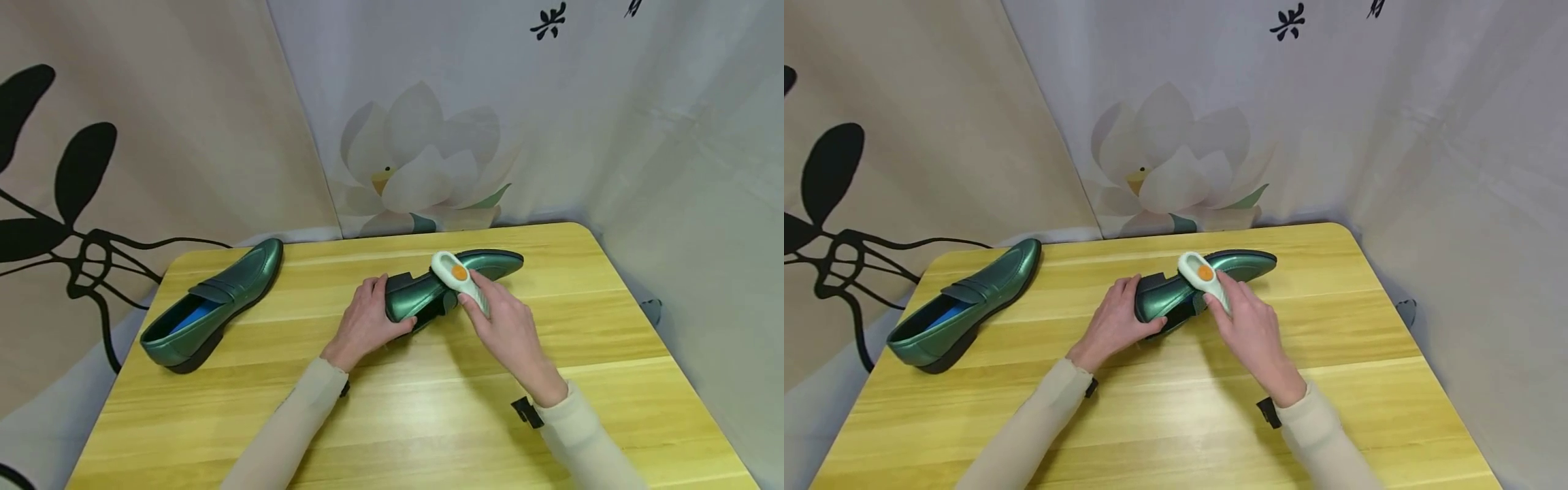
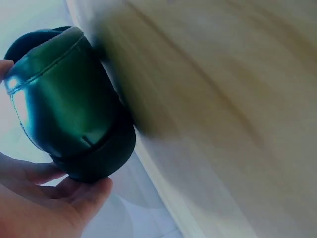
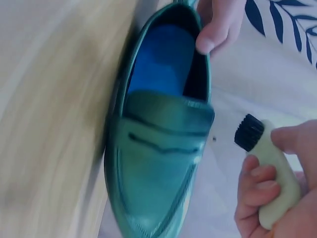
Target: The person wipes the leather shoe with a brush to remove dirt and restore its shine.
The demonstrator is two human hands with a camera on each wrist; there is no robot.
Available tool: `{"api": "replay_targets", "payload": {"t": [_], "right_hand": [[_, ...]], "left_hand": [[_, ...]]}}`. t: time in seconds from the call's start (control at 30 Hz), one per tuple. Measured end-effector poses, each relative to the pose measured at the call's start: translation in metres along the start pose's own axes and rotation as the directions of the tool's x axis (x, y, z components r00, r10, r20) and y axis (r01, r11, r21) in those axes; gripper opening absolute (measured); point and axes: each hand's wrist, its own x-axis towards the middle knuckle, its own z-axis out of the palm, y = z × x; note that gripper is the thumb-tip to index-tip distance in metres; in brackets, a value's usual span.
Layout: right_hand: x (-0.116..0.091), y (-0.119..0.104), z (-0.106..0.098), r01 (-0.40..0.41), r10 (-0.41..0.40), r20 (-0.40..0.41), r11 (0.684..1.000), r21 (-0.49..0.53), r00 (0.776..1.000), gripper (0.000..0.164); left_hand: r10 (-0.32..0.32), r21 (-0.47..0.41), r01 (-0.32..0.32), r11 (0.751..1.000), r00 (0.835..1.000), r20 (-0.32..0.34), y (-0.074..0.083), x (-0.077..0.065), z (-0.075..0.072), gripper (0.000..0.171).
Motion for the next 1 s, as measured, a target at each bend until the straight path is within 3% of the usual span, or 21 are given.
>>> {"api": "replay_targets", "payload": {"t": [0.27, 0.43, 0.6, 0.83, 1.0], "right_hand": [[0.002, 0.021, -0.022, -0.108, 0.11, -0.061, 0.993, 0.047, 0.992, 0.041], [0.0, 0.03, -0.027, -0.135, 0.138, -0.063, 0.99, 0.048, 0.988, 0.042], [-0.002, 0.037, -0.029, -0.164, 0.166, -0.055, 0.986, 0.043, 0.985, 0.043], [-0.004, 0.041, -0.029, -0.177, 0.178, -0.033, 0.983, 0.04, 0.983, 0.046], [-0.005, 0.043, -0.029, -0.177, 0.178, -0.028, 0.983, 0.041, 0.984, 0.045]], "left_hand": [[-0.126, -0.096, 0.132, 0.987, 0.99, 0.064, 0.006, 0.009, -0.011, 0.095], [-0.19, -0.12, 0.207, 0.971, 0.972, 0.136, 0.005, 0.01, -0.021, 0.096], [-0.233, -0.14, 0.27, 0.953, 0.943, 0.236, -0.006, 0.008, -0.033, 0.089], [-0.234, -0.145, 0.293, 0.945, 0.915, 0.328, -0.02, 0.005, -0.042, 0.087], [-0.232, -0.127, 0.289, 0.949, 0.91, 0.342, -0.023, 0.006, -0.044, 0.086]]}}
